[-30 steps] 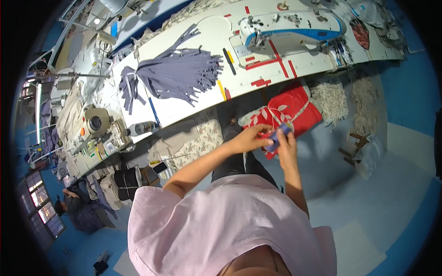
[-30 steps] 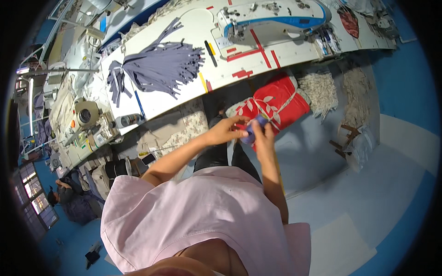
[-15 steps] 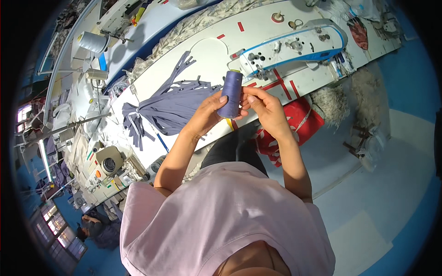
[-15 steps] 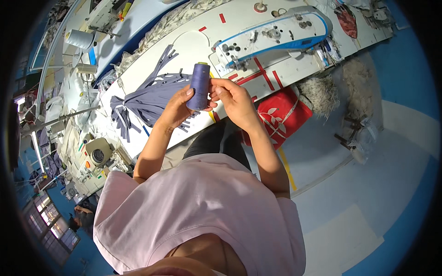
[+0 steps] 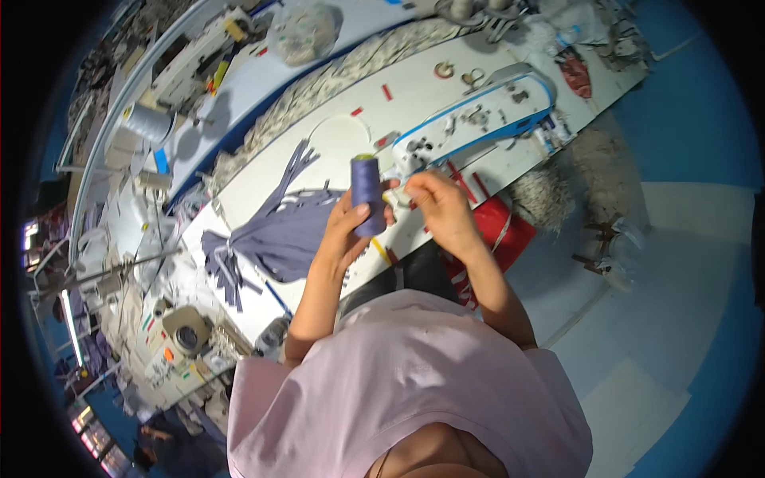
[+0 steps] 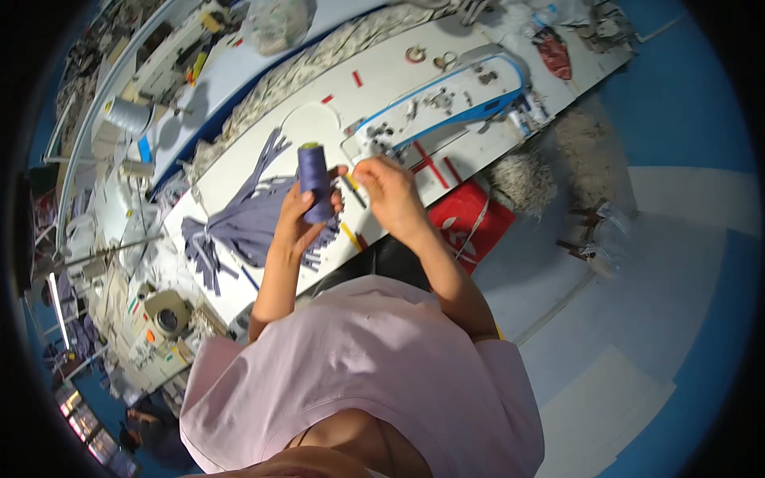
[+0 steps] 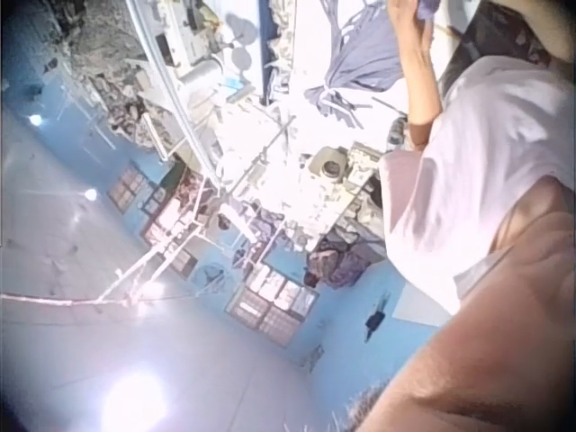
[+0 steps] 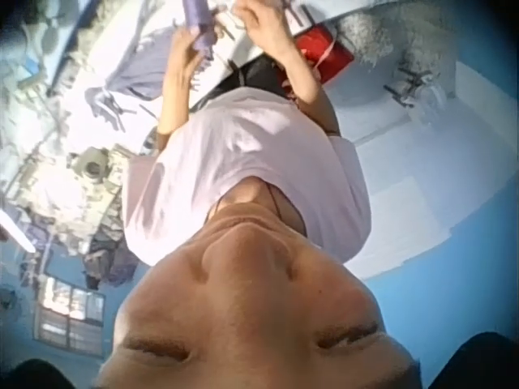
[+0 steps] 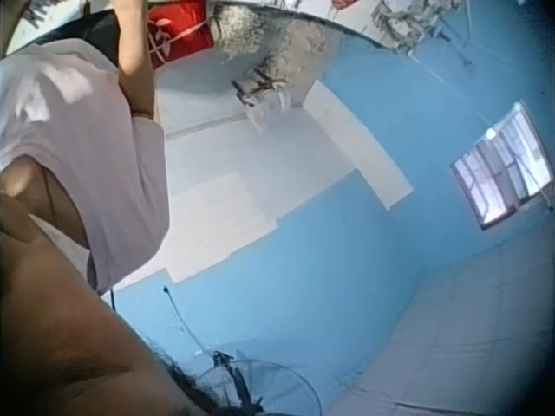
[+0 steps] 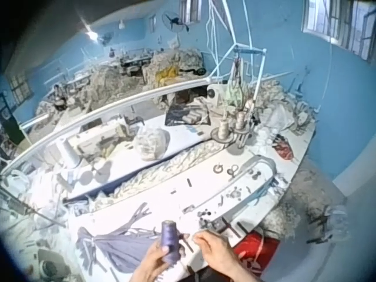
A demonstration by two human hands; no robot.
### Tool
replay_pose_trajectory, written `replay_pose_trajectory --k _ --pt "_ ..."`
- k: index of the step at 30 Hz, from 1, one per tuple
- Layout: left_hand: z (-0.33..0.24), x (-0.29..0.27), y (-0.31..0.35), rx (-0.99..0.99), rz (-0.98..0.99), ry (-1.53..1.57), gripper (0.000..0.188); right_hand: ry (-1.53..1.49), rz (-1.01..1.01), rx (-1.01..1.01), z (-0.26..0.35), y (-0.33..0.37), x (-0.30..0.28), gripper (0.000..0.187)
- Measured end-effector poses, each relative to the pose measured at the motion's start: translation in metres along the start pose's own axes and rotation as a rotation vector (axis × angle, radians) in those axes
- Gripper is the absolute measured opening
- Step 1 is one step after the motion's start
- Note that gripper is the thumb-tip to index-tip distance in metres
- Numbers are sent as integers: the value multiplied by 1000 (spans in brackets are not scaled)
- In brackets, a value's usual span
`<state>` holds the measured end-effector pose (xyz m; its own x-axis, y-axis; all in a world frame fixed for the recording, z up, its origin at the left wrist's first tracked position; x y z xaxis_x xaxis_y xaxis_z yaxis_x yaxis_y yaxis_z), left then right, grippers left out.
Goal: Operating an industrial sewing machine to stitch grey fabric zipper components.
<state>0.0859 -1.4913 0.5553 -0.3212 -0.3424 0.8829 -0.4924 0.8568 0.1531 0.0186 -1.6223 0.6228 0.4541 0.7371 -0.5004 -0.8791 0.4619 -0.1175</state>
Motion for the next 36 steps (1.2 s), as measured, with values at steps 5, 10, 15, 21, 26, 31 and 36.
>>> replay_pose_trajectory --k 5,10,15,21,26,31,36 --pt "6 22 -14 -9 88 340 60 -28 102 31 -8 -13 16 5" --pt "-21 10 -47 213 -38 156 47 -247 -43 216 -60 -56 -40 12" --pt "-65 -18 -103 364 -264 -109 43 -77 -386 -52 -135 -211 -149 26" --pt "-89 -20 -250 449 -437 -491 54 153 -498 -254 -188 -393 -159 65" --pt "-110 6 -326 483 -430 -695 57 14 -272 -288 -147 -437 -173 60" --pt "-130 81 -409 666 -283 -821 56 -221 -495 -363 -80 -393 -242 47" --pt "-123 155 -483 800 -106 -883 55 -922 -167 289 -211 -345 -152 47"
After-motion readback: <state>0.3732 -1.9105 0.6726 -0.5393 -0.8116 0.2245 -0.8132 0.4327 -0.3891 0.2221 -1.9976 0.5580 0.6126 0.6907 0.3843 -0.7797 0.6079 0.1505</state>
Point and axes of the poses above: each hand's wrist, its own y-axis away from the middle knuckle, its own x-axis out of the palm, z = x × y, the point moved 10 cm from there along -y, towards the middle knuckle, and after that the axes turned 9 degrees about y, right-handed, at the moved point
